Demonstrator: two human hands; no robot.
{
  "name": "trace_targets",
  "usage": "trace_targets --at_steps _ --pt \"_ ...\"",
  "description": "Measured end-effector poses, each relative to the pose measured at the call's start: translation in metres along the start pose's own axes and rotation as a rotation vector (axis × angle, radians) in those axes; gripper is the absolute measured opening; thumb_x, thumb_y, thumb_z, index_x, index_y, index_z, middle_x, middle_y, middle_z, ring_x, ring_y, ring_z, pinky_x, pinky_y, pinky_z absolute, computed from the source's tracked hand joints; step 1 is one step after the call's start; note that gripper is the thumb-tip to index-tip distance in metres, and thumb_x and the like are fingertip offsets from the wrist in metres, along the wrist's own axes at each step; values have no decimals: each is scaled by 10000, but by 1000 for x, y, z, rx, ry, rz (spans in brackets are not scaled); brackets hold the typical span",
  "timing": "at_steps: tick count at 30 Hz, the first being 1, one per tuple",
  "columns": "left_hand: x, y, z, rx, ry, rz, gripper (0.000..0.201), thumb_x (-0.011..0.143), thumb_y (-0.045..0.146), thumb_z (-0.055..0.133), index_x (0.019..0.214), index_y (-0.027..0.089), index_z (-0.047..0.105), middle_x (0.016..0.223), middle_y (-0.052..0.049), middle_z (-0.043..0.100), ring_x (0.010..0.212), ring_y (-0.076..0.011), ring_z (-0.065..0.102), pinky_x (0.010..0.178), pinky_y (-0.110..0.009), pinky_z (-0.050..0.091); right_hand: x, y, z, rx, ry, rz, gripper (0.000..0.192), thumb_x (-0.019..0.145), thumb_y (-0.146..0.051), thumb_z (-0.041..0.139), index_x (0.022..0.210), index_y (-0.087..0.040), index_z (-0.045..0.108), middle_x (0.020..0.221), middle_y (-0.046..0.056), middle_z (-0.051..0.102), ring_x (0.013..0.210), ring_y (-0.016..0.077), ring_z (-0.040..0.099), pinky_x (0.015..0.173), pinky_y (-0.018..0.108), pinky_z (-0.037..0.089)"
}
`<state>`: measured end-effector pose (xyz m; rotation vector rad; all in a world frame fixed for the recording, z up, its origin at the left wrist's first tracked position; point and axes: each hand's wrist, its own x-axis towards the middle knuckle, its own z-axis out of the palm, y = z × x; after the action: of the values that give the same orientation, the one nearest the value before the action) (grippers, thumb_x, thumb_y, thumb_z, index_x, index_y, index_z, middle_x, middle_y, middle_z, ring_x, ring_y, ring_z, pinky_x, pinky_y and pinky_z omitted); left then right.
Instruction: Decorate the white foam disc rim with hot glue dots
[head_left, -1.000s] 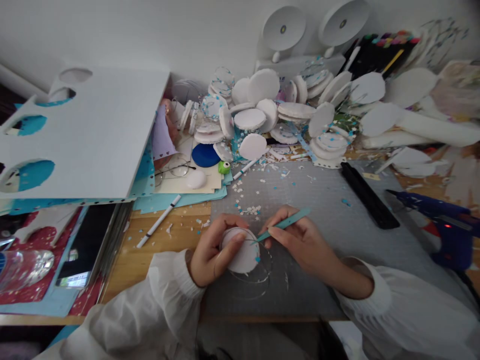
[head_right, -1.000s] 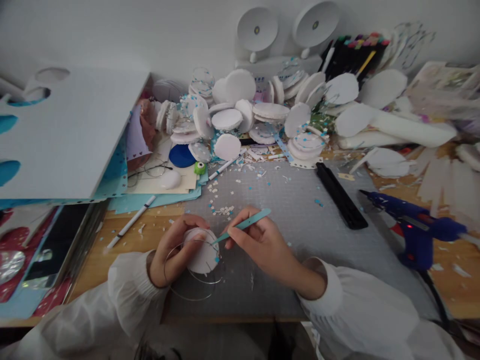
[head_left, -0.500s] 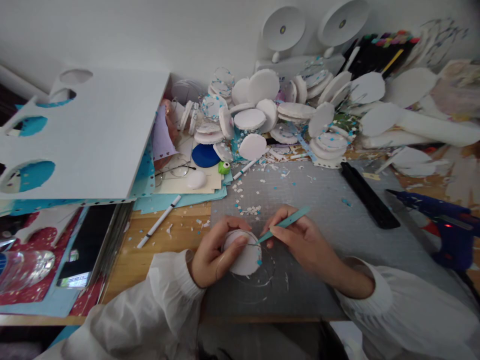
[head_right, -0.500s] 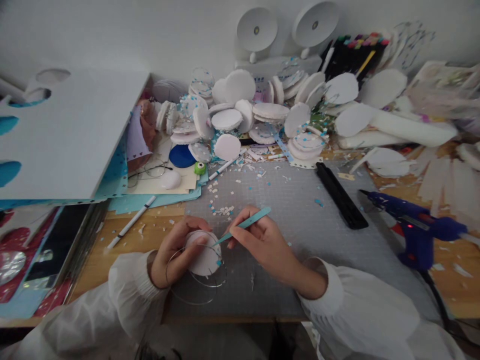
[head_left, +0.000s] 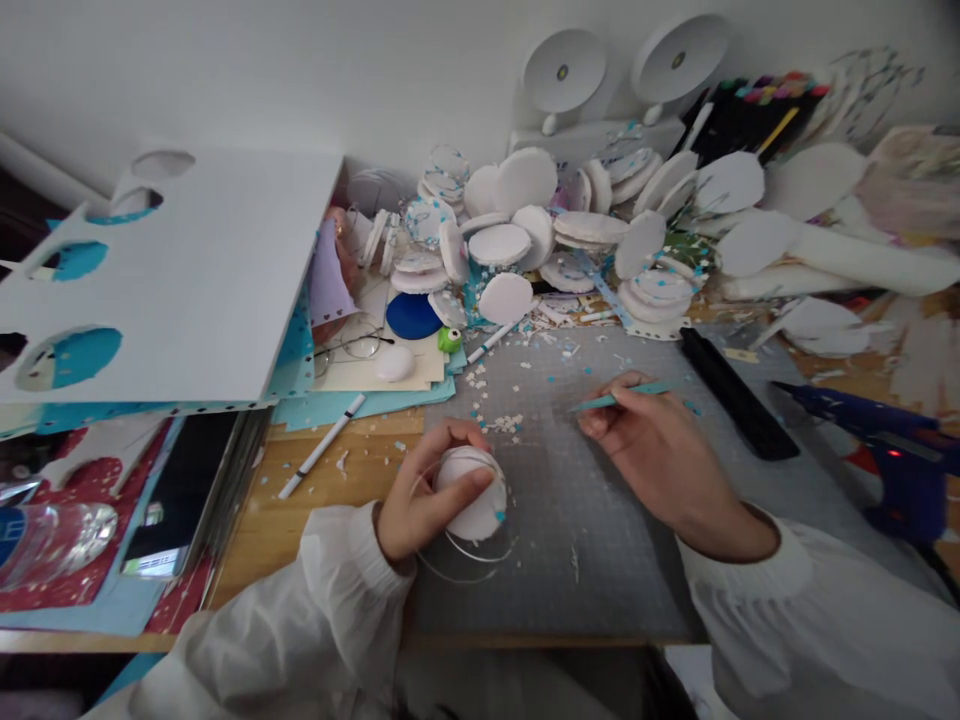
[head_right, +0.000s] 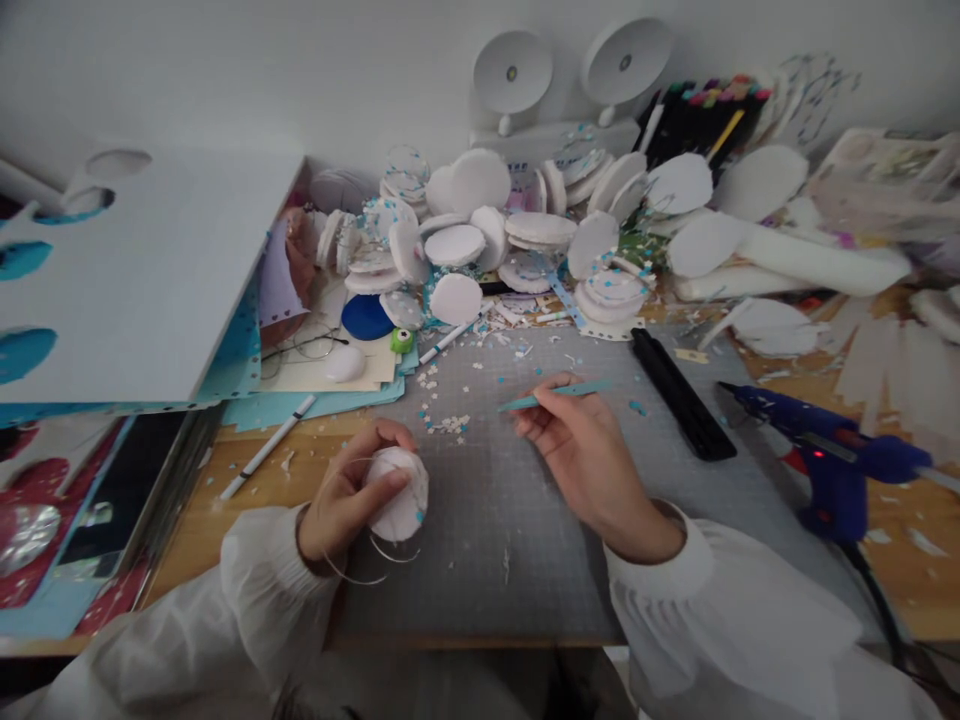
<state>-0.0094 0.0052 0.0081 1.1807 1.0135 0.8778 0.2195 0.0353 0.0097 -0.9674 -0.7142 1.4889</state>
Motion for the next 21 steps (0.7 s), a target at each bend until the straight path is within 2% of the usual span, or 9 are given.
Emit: trace_targets --at_steps 6,14,21 --pt "3 3 3 -12 35 -50 325 699 313 744 852 182 489 686 52 496 488 -47 428 440 -161 343 -1 1 2 6 -2 14 82 770 -234 666 693 -238 640 703 -29 617 628 101 553 569 237 462" --pt "3 1 4 -65 38 -90 321 768 372 696 935 193 489 643 48 515 479 -65 466 444 -170 361 -3 -1 6 -175 22 -57 145 738 -311 681 733 -226 564 719 -17 613 599 116 547 597 280 465" --pt "3 -4 0 -184 8 -99 270 843 387 599 1021 203 515 775 0 599 621 -113 558 513 -188 408 -2 2 3 -271 33 -99 150 764 -319 673 747 -214 567 711 -22 582 622 116 553 624 275 448"
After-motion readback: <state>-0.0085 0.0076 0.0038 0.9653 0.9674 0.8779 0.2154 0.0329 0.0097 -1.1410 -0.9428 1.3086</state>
